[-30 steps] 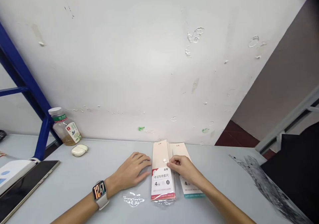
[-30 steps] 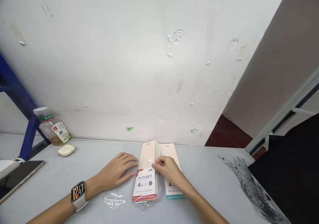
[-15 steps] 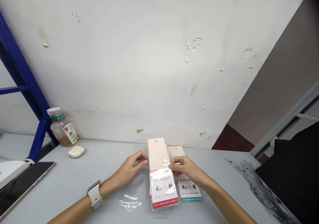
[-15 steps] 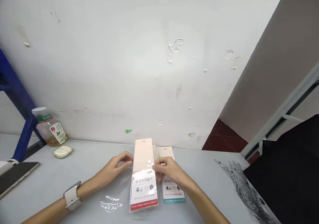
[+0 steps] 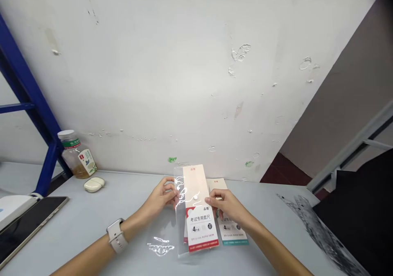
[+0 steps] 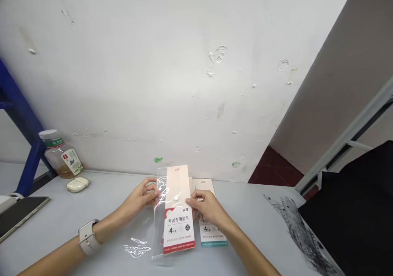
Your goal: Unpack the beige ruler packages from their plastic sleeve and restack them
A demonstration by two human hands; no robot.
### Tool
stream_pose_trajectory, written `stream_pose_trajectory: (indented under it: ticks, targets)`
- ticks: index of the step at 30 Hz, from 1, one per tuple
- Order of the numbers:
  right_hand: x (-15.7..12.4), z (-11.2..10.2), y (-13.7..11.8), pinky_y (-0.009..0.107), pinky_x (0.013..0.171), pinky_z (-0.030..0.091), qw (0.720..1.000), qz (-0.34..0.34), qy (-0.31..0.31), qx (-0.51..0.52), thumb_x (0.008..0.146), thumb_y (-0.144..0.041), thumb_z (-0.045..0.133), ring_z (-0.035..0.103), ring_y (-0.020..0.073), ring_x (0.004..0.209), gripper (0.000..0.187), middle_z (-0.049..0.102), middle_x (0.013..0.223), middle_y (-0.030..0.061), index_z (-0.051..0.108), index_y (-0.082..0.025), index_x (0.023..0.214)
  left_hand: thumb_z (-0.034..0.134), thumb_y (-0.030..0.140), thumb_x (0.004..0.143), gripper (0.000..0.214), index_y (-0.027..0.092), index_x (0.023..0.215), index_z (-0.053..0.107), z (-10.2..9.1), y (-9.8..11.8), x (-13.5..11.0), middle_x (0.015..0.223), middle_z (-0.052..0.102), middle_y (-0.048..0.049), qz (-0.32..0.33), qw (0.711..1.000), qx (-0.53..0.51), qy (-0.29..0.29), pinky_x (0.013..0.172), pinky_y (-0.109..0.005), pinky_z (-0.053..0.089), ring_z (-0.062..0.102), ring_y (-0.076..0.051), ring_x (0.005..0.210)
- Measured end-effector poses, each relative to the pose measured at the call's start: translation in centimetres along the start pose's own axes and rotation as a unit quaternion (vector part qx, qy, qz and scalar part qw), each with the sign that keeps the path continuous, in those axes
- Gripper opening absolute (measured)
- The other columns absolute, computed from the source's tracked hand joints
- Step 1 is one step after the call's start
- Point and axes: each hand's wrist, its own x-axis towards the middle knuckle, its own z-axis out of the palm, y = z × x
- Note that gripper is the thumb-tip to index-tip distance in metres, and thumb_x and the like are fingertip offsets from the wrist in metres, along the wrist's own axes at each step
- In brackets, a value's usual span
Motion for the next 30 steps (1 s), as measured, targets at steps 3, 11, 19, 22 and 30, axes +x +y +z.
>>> stream_pose_trajectory:
  ticks: [3, 11, 19, 22, 30]
  targets:
    - [0.1, -2.5, -0.2, 0.021, 0.041, 0.030, 0.999, 0.012, -0.003, -0.033, 0.070, -0.061, 0.068, 0.059, 0.0122, 0.049, 0.045, 0.066, 0.058, -0.0003, 0.055, -0.018, 0.067, 0.070, 0.042, 0.075, 0.048, 0.023, 0.109, 0.042, -1.7, -0.6, 0.9, 0.070, 0.056, 0.0071, -0.001, 0.998, 0.064, 0.002, 0.056, -0.029, 0.048, 0.058, -0.013, 0.056]
    - [-0.8, -9.0, 0.5, 0.023, 0.040, 0.016, 0.980, 0.112, -0.070, -0.147, 0.074, -0.051, 0.067, 0.043, 0.0050, 0.036, 0.038, 0.070, 0.062, 0.0018, 0.066, -0.015, 0.060, 0.055, 0.035, 0.079, 0.071, 0.022, 0.139, 0.021, -5.8, 0.5, 1.8, 0.069, 0.054, 0.0091, -0.016, 0.969, 0.244, -0.024, 0.056, -0.030, 0.049, 0.059, -0.015, 0.052]
    - [-0.2, -9.9, 2.3, 0.023, 0.040, 0.019, 0.957, 0.168, -0.077, -0.224, 0.072, -0.042, 0.068, 0.048, 0.0076, 0.039, 0.029, 0.071, 0.062, 0.0041, 0.067, -0.016, 0.059, 0.052, 0.043, 0.084, 0.043, 0.020, 0.119, 0.056, -6.4, 0.3, 1.1, 0.111, 0.062, -0.0119, 0.034, 0.836, 0.546, 0.025, 0.081, -0.040, 0.047, 0.061, -0.030, 0.099]
    - [-0.3, -9.6, 2.2, 0.022, 0.039, 0.023, 0.953, 0.173, -0.070, -0.238, 0.072, -0.039, 0.068, 0.053, 0.0096, 0.042, 0.027, 0.070, 0.059, 0.0042, 0.066, -0.017, 0.058, 0.054, 0.043, 0.084, 0.041, 0.024, 0.120, 0.058, -6.2, -0.6, 0.7, 0.129, 0.056, -0.0119, 0.068, 0.810, 0.582, 0.001, 0.093, -0.044, 0.043, 0.052, -0.033, 0.117]
    - [0.0, -9.0, 2.5, 0.021, 0.040, 0.031, 0.948, 0.166, -0.026, -0.269, 0.077, -0.046, 0.064, 0.061, 0.0130, 0.049, 0.036, 0.067, 0.058, 0.0040, 0.058, -0.018, 0.056, 0.049, 0.038, 0.093, 0.031, 0.026, 0.120, 0.057, -1.6, 3.8, -1.2, 0.128, 0.060, -0.0064, 0.145, 0.832, 0.533, -0.045, 0.096, -0.041, 0.046, 0.056, -0.028, 0.115]
